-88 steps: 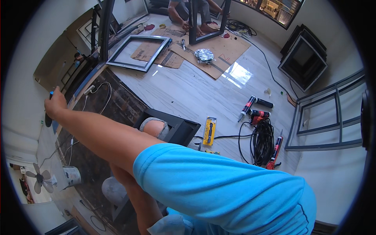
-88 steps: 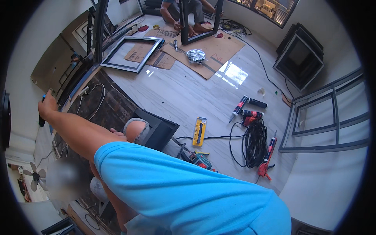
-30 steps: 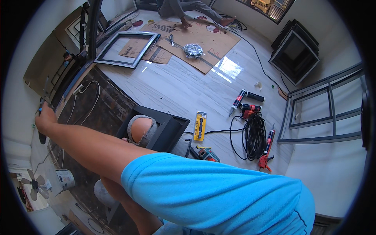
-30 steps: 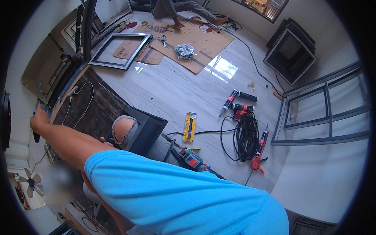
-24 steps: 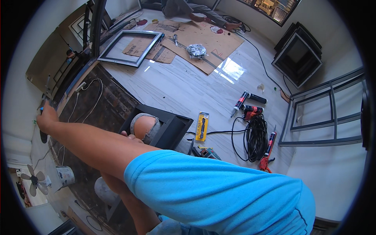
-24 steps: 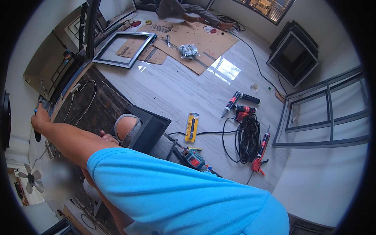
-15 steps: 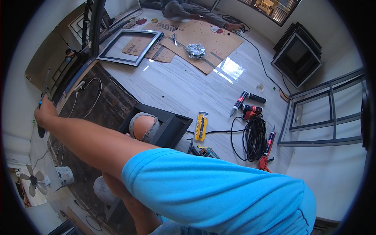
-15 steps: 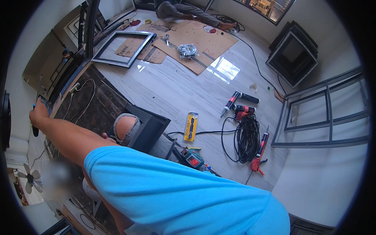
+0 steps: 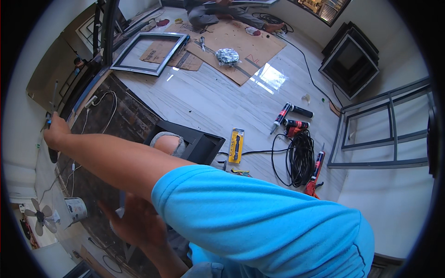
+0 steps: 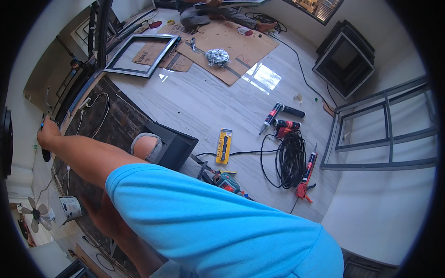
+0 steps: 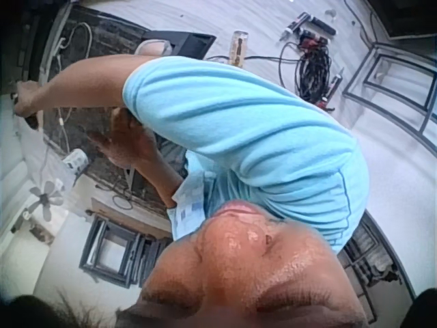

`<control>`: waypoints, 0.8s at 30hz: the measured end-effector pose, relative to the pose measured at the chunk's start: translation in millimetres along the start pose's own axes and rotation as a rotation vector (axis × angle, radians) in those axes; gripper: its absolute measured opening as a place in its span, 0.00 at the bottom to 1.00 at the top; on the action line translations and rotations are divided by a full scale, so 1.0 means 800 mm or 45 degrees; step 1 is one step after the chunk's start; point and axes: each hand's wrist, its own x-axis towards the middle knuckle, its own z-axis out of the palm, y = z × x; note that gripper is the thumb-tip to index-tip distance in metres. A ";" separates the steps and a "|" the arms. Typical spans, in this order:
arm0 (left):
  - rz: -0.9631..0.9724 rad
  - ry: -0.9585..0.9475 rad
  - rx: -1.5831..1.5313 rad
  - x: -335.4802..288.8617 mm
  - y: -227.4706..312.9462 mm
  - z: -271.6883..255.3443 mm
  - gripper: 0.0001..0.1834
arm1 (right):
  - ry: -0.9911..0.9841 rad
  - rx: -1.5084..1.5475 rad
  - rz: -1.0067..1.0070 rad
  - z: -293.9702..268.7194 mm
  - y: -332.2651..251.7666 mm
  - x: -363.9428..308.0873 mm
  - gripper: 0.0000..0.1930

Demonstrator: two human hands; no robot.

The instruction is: The person installs a rubber seal strip into a metal window frame by hand and presses it into the groove using a screwdriver.

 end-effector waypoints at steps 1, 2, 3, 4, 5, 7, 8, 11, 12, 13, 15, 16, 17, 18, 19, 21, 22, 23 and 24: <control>0.028 0.069 0.355 -0.006 0.010 0.000 0.42 | -0.010 -0.046 -0.027 -0.009 0.004 0.004 0.23; 0.005 0.079 0.378 -0.011 0.009 -0.002 0.42 | -0.018 -0.087 -0.053 -0.017 0.008 0.006 0.23; 0.138 0.140 0.477 -0.020 0.011 -0.008 0.39 | 0.012 -0.049 -0.047 -0.025 0.012 0.004 0.23; 0.267 0.192 0.584 -0.022 0.010 -0.006 0.36 | -0.046 -0.118 -0.008 -0.034 0.018 0.005 0.24; 0.412 0.351 0.745 -0.028 0.002 -0.003 0.34 | -0.107 -0.185 0.032 -0.040 0.024 0.003 0.24; 0.495 0.381 0.898 -0.037 -0.004 -0.014 0.32 | -0.090 -0.281 0.086 -0.058 0.031 0.005 0.29; 0.649 0.411 1.005 -0.041 0.001 -0.027 0.31 | -0.048 -0.250 0.083 -0.070 0.033 0.011 0.29; 0.762 0.550 1.175 -0.055 0.004 -0.044 0.24 | -0.447 -0.701 0.088 -0.076 0.056 -0.009 0.24; 0.823 0.639 1.231 -0.057 0.002 -0.045 0.22 | -0.538 -0.760 0.051 -0.076 0.057 -0.015 0.23; 0.841 0.634 1.221 -0.060 0.004 -0.051 0.22 | -0.629 -0.824 0.016 -0.079 0.060 -0.021 0.21; 0.822 0.614 1.528 -0.066 0.009 -0.065 0.22 | -0.644 -0.802 -0.025 -0.091 0.073 -0.041 0.20; 0.832 0.611 1.519 -0.069 0.012 -0.068 0.22 | -0.659 -0.762 -0.055 -0.096 0.077 -0.051 0.19; 0.780 0.585 1.575 -0.070 0.014 -0.071 0.21 | -0.662 -0.773 -0.060 -0.105 0.079 -0.058 0.19; 0.734 0.561 1.632 -0.076 0.018 -0.072 0.19 | -0.738 -0.709 -0.048 -0.112 0.077 -0.072 0.19; 0.746 0.561 1.628 -0.081 0.021 -0.073 0.19 | -0.814 -0.643 -0.035 -0.121 0.075 -0.087 0.19; 0.785 0.592 1.642 -0.084 0.020 -0.079 0.19 | -0.922 -0.514 -0.017 -0.158 0.063 -0.110 0.17; 0.787 0.586 1.633 -0.085 0.020 -0.083 0.19 | -0.940 -0.438 -0.032 -0.188 0.047 -0.128 0.16; 0.770 0.576 1.732 -0.084 0.018 -0.084 0.18 | -0.955 -0.364 -0.051 -0.221 0.028 -0.146 0.16; 0.753 0.559 1.829 -0.078 0.013 -0.086 0.18 | -0.934 -0.359 -0.123 -0.250 0.020 -0.155 0.15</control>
